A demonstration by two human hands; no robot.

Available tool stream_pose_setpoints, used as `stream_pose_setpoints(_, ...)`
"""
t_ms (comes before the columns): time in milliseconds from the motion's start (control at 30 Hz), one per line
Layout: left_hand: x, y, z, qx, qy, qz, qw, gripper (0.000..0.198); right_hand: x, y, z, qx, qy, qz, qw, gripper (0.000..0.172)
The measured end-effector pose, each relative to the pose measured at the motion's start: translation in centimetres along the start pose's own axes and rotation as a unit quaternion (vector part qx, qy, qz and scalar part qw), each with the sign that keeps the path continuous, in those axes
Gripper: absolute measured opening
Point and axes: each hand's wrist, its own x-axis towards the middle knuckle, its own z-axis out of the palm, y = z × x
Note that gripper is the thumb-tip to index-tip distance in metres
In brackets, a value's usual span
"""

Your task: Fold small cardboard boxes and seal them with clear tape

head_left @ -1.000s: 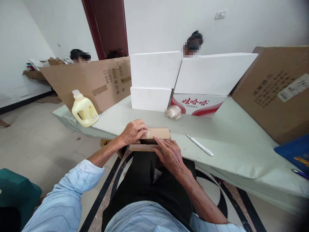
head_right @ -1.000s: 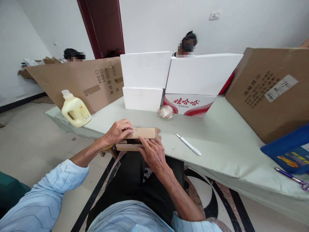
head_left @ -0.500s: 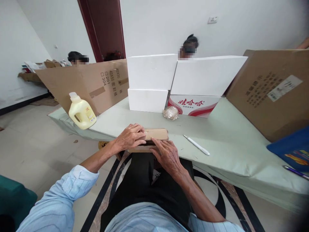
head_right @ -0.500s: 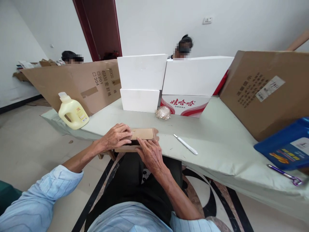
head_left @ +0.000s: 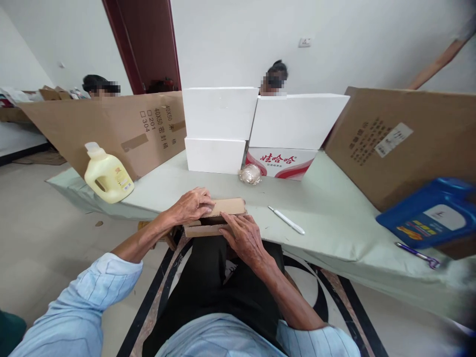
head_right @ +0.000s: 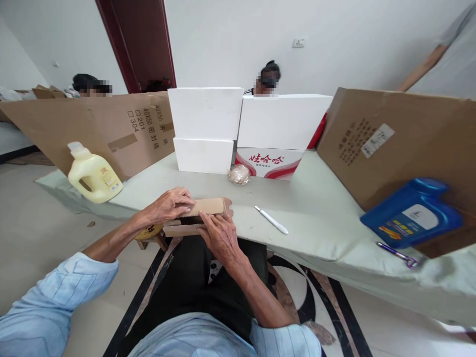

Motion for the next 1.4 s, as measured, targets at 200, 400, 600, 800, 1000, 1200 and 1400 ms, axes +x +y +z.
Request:
stream_pose_setpoints(200, -0.1, 0.2, -0.2, -0.038, -0.006, -0.018, 0.999, 0.017, 0.0, -0.3, 0.1, -0.012, -0.008, 0.005, 1.0, 0.043)
stream_pose_setpoints(400, -0.4, 0.0, 0.4, -0.079, 0.002, -0.04, 0.996, 0.014, -0.1, -0.3, 0.1, -0.017, -0.01, 0.003, 1.0, 0.046)
stream_pose_setpoints(600, -0.8, 0.0, 0.7, -0.094, 0.004, -0.051, 0.994, 0.012, -0.1, -0.1, 0.4, -0.016, -0.002, -0.009, 1.0, 0.044)
stream_pose_setpoints(800, -1.1, 0.4, 0.8, -0.112, 0.01, -0.047, 0.993, 0.01, -0.1, 0.1, 0.6, -0.013, -0.002, -0.008, 1.0, 0.044)
stream_pose_setpoints(1000, -1.2, 0.1, 0.7, -0.094, 0.017, -0.055, 0.994, 0.015, 0.0, 0.1, 0.5, -0.021, 0.014, -0.022, 0.999, 0.045)
stream_pose_setpoints(1200, -1.3, 0.0, 0.6, -0.097, 0.017, -0.029, 0.995, 0.007, 0.0, 0.0, 0.3, -0.007, 0.013, -0.025, 1.0, 0.044)
stream_pose_setpoints(1400, -1.0, 0.1, 0.6, -0.097, 0.019, -0.04, 0.994, 0.012, 0.0, 0.1, 0.3, -0.016, 0.019, -0.029, 0.999, 0.045)
